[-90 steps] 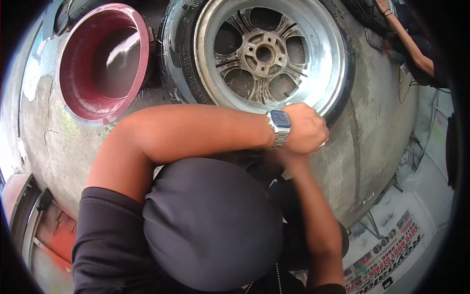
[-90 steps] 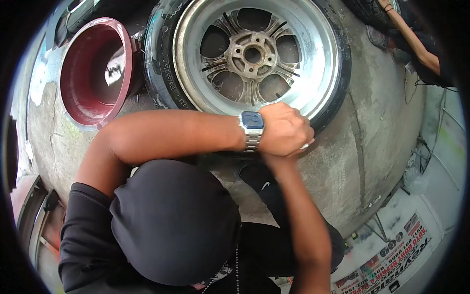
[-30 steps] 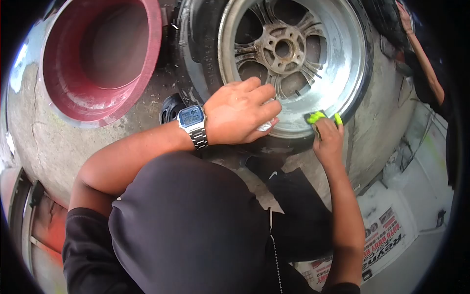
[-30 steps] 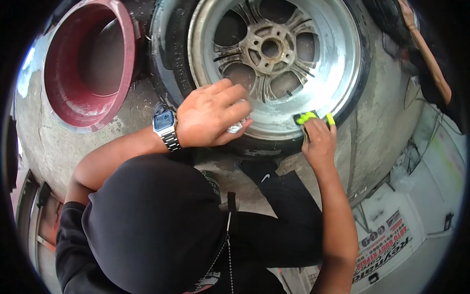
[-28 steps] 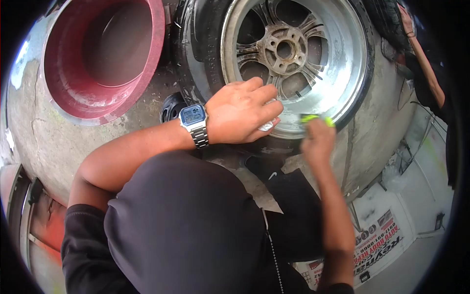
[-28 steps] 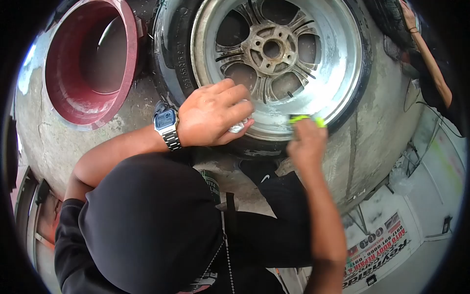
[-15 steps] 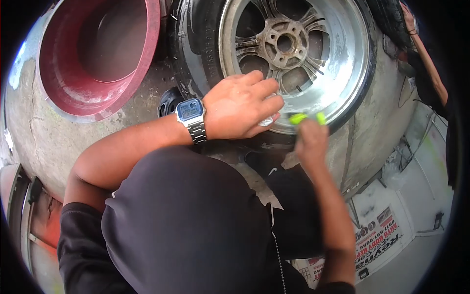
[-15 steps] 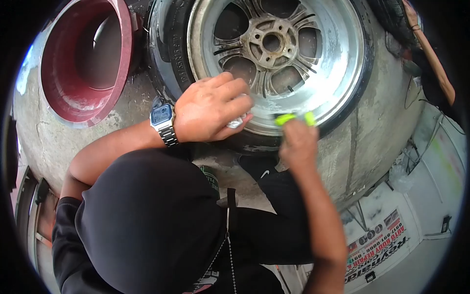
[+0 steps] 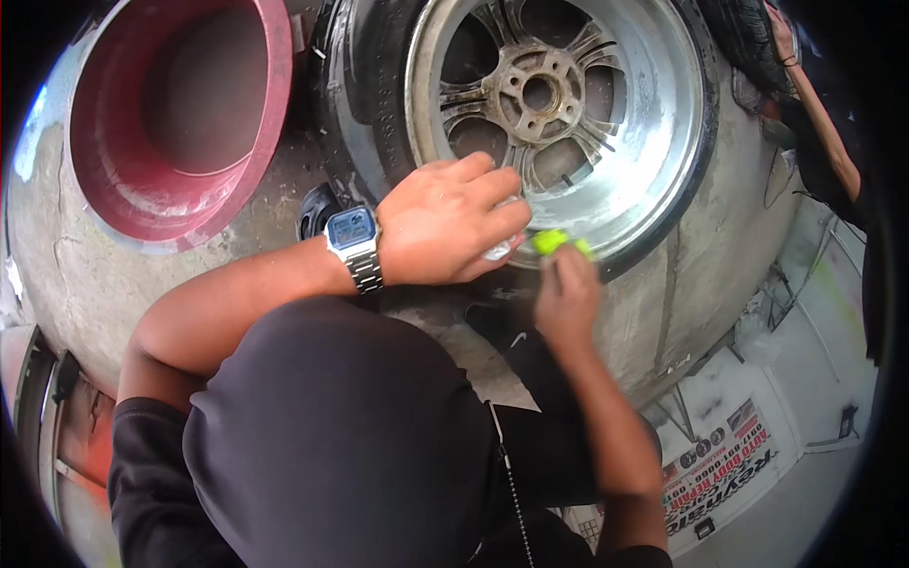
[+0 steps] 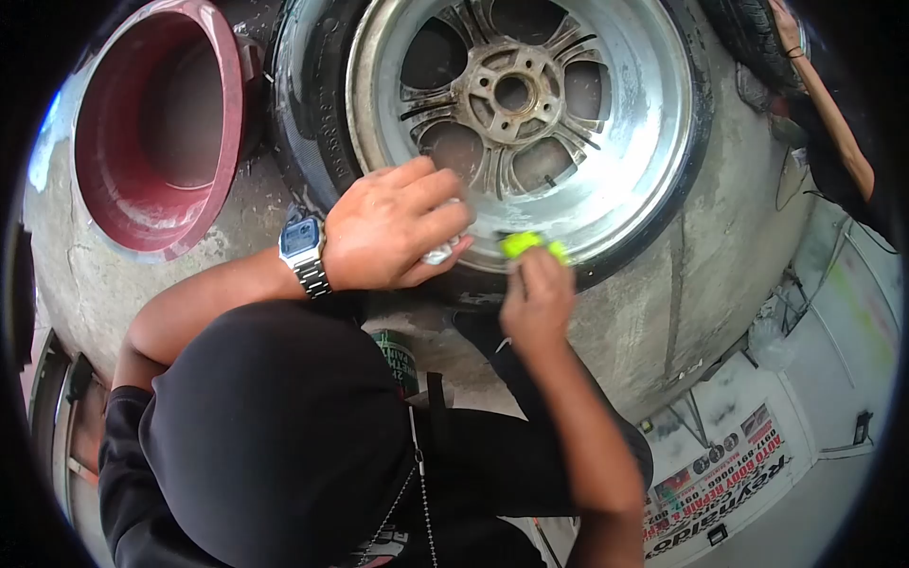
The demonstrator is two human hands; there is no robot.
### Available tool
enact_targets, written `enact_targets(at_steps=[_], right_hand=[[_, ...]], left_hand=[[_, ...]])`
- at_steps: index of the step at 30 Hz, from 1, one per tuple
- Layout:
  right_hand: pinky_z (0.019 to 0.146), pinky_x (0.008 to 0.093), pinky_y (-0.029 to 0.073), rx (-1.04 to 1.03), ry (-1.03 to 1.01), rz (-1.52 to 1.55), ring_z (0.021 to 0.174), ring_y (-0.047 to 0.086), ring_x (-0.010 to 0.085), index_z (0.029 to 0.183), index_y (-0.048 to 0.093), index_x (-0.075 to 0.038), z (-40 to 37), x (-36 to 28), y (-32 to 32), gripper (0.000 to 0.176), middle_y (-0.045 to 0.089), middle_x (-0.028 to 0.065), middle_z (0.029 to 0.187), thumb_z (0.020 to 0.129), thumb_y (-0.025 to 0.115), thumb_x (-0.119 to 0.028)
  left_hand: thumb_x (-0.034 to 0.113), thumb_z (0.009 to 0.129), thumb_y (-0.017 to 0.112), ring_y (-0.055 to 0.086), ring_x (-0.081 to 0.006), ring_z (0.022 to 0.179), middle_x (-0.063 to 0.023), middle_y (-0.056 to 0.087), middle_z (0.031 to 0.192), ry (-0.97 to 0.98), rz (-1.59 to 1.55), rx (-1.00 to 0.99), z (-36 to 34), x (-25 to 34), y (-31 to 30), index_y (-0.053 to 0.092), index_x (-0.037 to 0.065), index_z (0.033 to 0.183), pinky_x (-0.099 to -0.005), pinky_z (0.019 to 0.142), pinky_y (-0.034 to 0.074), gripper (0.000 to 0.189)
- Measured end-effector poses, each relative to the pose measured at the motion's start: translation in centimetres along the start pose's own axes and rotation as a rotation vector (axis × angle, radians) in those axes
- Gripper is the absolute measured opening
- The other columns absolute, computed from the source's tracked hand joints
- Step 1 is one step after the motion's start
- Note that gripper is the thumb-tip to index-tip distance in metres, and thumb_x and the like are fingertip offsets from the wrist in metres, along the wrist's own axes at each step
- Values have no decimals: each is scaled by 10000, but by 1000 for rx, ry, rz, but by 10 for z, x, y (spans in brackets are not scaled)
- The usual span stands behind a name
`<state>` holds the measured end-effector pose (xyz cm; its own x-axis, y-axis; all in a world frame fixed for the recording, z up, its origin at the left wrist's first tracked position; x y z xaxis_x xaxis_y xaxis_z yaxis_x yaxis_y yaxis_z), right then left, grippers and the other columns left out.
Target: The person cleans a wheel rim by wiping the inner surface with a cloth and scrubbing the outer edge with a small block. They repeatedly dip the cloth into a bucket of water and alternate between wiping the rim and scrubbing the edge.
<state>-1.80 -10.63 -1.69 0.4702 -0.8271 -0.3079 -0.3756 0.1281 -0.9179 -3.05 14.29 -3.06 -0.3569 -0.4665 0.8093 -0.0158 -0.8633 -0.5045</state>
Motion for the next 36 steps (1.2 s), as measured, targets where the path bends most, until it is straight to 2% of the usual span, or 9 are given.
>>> enact_targets(at_steps=[4, 8, 10, 15, 20, 21, 27, 32, 36], right_hand=[[998, 486, 423, -90, -294, -307, 1049, 660, 289, 1039, 660, -84, 12, 73, -31, 346, 688, 87, 1067, 713, 694, 24], [981, 498, 415, -168, 24, -234, 1009, 639, 322, 1015, 650, -76, 8, 33, -5, 298, 665, 101, 1038, 734, 691, 15], [893, 475, 438, 46, 119, 232, 1031, 653, 324, 983, 660, -71, 11, -43, 7, 206, 682, 97, 1033, 805, 684, 29], [871, 480, 437, -142, -389, -312, 1027, 657, 298, 1013, 689, -93, 36, 70, -56, 322, 694, 76, 1023, 716, 667, 29], [775, 468, 420, 49, -101, -30, 830, 619, 346, 933, 649, -74, 13, -19, 7, 231, 621, 113, 866, 725, 682, 21], [786, 438, 431, 88, 26, 183, 832, 631, 333, 903, 634, -75, 24, -53, 8, 199, 637, 110, 883, 735, 696, 10], [857, 461, 424, -75, -244, -265, 946, 648, 296, 964, 675, -80, 29, 46, -40, 241, 669, 87, 949, 732, 717, -30], [970, 452, 457, -32, -178, -14, 1025, 678, 291, 970, 680, -72, 15, -13, -10, 261, 700, 88, 977, 733, 727, 27], [971, 446, 457, -186, -221, -257, 1059, 675, 281, 982, 682, -75, 24, 59, -32, 337, 702, 86, 1027, 675, 691, 63]], left_hand=[[180, 866, 761, 612, -287, 839, -76, 611, 962, 9, 13, 9, 2, 2, 0, 635, 82, 954, -402, 693, 550, 182], [181, 866, 764, 625, -287, 863, -83, 627, 985, -7, 23, -13, 2, 2, -2, 642, 76, 963, -402, 700, 555, 188], [185, 866, 765, 626, -286, 866, -83, 630, 990, 4, 34, -22, 3, 0, -1, 646, 75, 966, -402, 703, 556, 190], [190, 863, 768, 622, -286, 862, -81, 630, 991, -20, 55, -25, 2, 3, -1, 653, 73, 972, -401, 712, 554, 197], [212, 870, 756, 620, -281, 862, -72, 629, 1000, -17, 74, -57, 3, 4, 2, 652, 80, 987, -400, 704, 550, 205], [208, 867, 757, 620, -280, 864, -71, 629, 1001, -20, 65, -58, 1, 7, 3, 651, 81, 987, -401, 704, 550, 204], [193, 841, 764, 620, -278, 867, -68, 627, 1009, 7, 70, -37, 1, 3, 2, 650, 87, 1000, -408, 711, 552, 222], [195, 807, 769, 612, -272, 900, -64, 617, 1022, 8, 80, -78, 2, 4, 0, 641, 91, 983, -401, 732, 553, 241], [209, 805, 768, 608, -268, 915, -63, 611, 1024, 16, 76, -53, -2, 2, 3, 639, 100, 998, -402, 742, 551, 256]])
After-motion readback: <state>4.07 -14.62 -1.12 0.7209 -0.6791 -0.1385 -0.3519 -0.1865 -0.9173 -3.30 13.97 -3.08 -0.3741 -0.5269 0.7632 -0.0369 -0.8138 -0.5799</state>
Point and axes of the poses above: each hand's wrist, its own z-axis towards the middle knuckle, its own y-axis out of the palm, x = y × z, the point moved 4 cm from there along z, towards the middle knuckle
